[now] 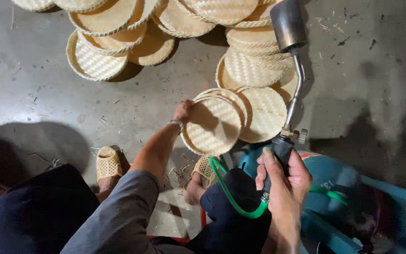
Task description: The person sits on the floor and uses a handheld blowtorch to apply heat to the surface of round woven baskets. They pick up a basket from a stack, rotate it while applying the flame, and then place it back on the stack. The process is repeated for multiple baskets.
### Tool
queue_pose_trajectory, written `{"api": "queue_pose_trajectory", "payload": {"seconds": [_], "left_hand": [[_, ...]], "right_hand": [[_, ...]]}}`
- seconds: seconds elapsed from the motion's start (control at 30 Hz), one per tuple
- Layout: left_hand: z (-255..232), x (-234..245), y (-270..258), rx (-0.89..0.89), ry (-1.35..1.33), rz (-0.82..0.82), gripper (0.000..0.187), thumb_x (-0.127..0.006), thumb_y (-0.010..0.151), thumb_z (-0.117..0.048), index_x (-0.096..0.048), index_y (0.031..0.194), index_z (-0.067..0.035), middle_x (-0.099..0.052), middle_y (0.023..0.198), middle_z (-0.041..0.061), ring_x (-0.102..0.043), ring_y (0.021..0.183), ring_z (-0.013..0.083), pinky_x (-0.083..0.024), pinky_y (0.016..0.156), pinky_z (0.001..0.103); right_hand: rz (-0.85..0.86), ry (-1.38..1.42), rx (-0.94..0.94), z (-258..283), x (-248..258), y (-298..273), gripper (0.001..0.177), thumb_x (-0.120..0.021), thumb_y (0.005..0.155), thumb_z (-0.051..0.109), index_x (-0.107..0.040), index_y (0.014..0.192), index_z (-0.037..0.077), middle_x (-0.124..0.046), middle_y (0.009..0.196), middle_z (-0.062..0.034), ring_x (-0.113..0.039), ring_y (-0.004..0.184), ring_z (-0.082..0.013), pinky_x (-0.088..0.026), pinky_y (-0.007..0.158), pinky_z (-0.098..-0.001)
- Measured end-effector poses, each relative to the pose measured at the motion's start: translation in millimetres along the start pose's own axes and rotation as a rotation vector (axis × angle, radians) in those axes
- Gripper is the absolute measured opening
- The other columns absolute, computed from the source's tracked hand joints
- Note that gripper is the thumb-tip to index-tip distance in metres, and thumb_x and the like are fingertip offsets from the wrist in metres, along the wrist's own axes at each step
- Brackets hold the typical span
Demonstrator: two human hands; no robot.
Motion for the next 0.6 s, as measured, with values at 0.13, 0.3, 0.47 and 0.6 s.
{"api": "queue_pose_trajectory", "payload": {"seconds": [0.13, 0.3, 0.47, 0.6], "left_hand": [[42, 70, -53, -0.225, -0.082, -0.289, 0.024, -0.052, 0.095, -0.025, -0.065, 0.101, -0.007, -0.066, 0.091, 0.024, -0.062, 0.087, 0.0467, -0.050, 0.073, 0.053], [141, 157, -122, 0.209, 0.023, -0.493, 0.027, -0.053, 0.097, -0.030, -0.066, 0.102, -0.007, -0.067, 0.090, 0.022, -0.063, 0.086, 0.0441, -0.050, 0.072, 0.053], [210, 211, -205, 0.683, 0.172, -0.569, 0.037, -0.056, 0.100, -0.041, -0.071, 0.111, -0.009, -0.070, 0.094, 0.020, -0.069, 0.088, 0.0394, -0.054, 0.077, 0.051], [193, 224, -226, 0.657, 0.381, -0.614, 0.039, -0.063, 0.092, -0.042, -0.070, 0.108, -0.007, -0.069, 0.096, 0.022, -0.068, 0.089, 0.0417, -0.054, 0.078, 0.052]], "right_hand": [[0.014, -0.009, 0.027, 1, -3, 1, 0.014, -0.068, 0.097, 0.009, -0.064, 0.104, -0.002, -0.065, 0.083, -0.0073, -0.054, 0.056, -0.0095, -0.044, 0.044, -0.0263], [0.029, -0.025, 0.046, 5, -9, -1, 0.013, -0.068, 0.097, 0.007, -0.065, 0.105, -0.003, -0.065, 0.084, -0.0084, -0.054, 0.056, -0.0101, -0.044, 0.044, -0.0267], [0.040, -0.023, 0.029, 3, -15, 1, 0.011, -0.067, 0.097, 0.006, -0.064, 0.104, -0.002, -0.065, 0.082, -0.0085, -0.054, 0.056, -0.0103, -0.045, 0.044, -0.0270], [0.051, -0.064, 0.028, 1, -23, 3, 0.010, -0.068, 0.097, 0.006, -0.063, 0.102, -0.002, -0.064, 0.080, -0.0078, -0.054, 0.057, -0.0102, -0.045, 0.045, -0.0272]]}}
Point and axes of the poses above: each hand's wrist, its own y-axis towards the middle knuckle, its own x-axis out of the back of the hand, z = x × y, the point moved 9 cm from there along y, towards the middle knuckle
